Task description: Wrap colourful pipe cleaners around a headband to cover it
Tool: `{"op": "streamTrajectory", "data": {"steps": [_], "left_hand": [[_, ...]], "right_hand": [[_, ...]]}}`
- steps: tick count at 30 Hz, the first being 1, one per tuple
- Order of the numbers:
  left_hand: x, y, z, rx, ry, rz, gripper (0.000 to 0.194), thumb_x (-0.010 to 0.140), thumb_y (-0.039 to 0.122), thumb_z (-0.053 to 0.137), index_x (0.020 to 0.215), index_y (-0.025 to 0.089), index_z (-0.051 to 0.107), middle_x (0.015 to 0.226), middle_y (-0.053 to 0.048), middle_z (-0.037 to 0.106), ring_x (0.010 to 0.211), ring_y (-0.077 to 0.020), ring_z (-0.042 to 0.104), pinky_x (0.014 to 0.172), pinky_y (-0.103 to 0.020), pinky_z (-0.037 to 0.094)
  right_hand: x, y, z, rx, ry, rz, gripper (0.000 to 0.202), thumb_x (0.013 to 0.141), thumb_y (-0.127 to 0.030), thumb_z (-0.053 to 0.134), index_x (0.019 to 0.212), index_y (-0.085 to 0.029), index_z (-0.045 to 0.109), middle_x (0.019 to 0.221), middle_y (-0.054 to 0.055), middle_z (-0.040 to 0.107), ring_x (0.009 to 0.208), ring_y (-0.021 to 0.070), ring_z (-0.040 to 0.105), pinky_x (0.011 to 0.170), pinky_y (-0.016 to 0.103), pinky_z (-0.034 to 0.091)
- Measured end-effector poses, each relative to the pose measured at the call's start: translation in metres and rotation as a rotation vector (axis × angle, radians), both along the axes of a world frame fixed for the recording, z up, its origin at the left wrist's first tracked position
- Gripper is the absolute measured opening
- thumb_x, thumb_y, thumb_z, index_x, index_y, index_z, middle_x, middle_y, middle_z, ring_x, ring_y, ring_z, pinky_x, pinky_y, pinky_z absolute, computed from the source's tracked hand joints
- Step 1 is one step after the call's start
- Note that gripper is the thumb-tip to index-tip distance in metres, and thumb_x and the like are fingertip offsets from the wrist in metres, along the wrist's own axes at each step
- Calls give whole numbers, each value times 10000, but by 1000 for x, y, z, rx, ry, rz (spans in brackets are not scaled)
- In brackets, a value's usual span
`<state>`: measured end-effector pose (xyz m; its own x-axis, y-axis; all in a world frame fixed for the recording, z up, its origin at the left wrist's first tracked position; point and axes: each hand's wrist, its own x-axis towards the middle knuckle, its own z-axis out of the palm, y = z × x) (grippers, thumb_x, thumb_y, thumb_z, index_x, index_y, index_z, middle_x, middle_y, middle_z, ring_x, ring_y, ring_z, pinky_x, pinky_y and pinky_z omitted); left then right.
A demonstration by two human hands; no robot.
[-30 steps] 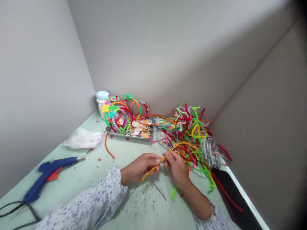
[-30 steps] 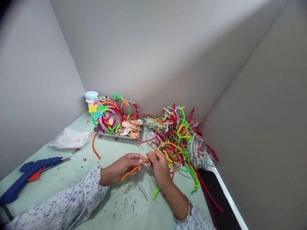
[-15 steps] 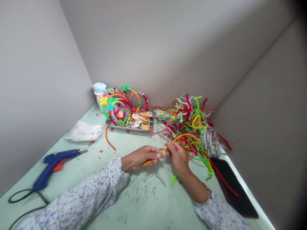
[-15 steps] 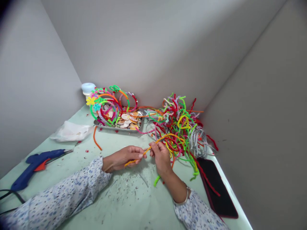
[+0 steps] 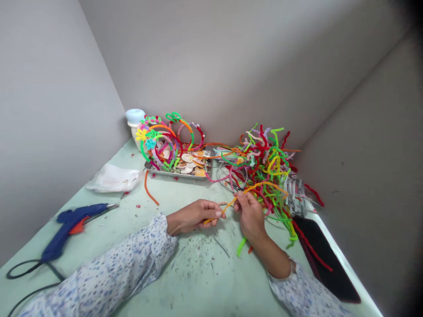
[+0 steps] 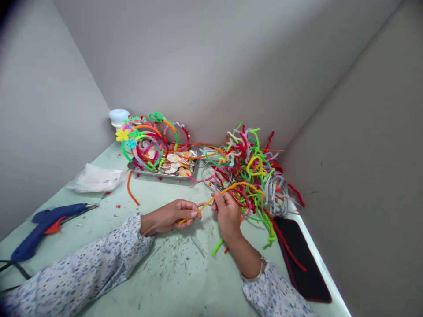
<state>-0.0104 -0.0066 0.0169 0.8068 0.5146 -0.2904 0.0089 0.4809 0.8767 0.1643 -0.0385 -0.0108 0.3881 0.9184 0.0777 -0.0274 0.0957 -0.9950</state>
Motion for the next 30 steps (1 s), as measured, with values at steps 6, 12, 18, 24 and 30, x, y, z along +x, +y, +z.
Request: {"op": "streamTrajectory", "data": {"steps": [6, 12, 18, 24, 30], "left_hand": [[1, -1, 1, 62, 19, 44, 214, 738, 308, 618, 817, 110, 600, 551, 30, 495, 419, -27, 363, 403, -170, 196], [-1, -2, 2, -4, -16, -11, 267, 728, 324, 629, 874, 102, 616, 612, 14, 510, 443, -32, 397, 402, -177, 195], [-2, 0, 0, -4, 39, -22, 288, 690, 314, 666, 891, 110, 629, 567, 28, 506, 421, -26, 342, 415, -188, 191], [0, -1, 2, 85, 54, 37, 236, 684, 311, 658, 810, 123, 592, 597, 24, 514, 458, -34, 380, 417, -172, 194], [-1, 0, 6, 179, 89, 11, 200, 687, 282, 642, 792, 127, 573, 585, 30, 516, 457, -39, 401, 407, -165, 216]], "right_hand": [[0, 2, 1, -5, 11, -34, 332, 765, -513, 548, 733, -184, 586, 500, -39, 478, 457, 98, 415, 463, 221, 327], [7, 2, 6, -2, 18, -21, 313, 792, -493, 528, 773, -183, 571, 520, -40, 470, 451, 91, 390, 423, 211, 298], [9, 1, 6, -4, 10, -25, 311, 795, -494, 524, 757, -186, 554, 519, -41, 468, 448, 90, 390, 418, 210, 302], [9, 3, 3, -1, 58, -31, 315, 789, -498, 529, 753, -186, 548, 513, -48, 460, 429, 82, 378, 405, 212, 279], [6, 5, 0, 25, 105, -46, 290, 782, -475, 551, 708, -194, 550, 498, -58, 458, 448, 79, 399, 443, 212, 296]]}}
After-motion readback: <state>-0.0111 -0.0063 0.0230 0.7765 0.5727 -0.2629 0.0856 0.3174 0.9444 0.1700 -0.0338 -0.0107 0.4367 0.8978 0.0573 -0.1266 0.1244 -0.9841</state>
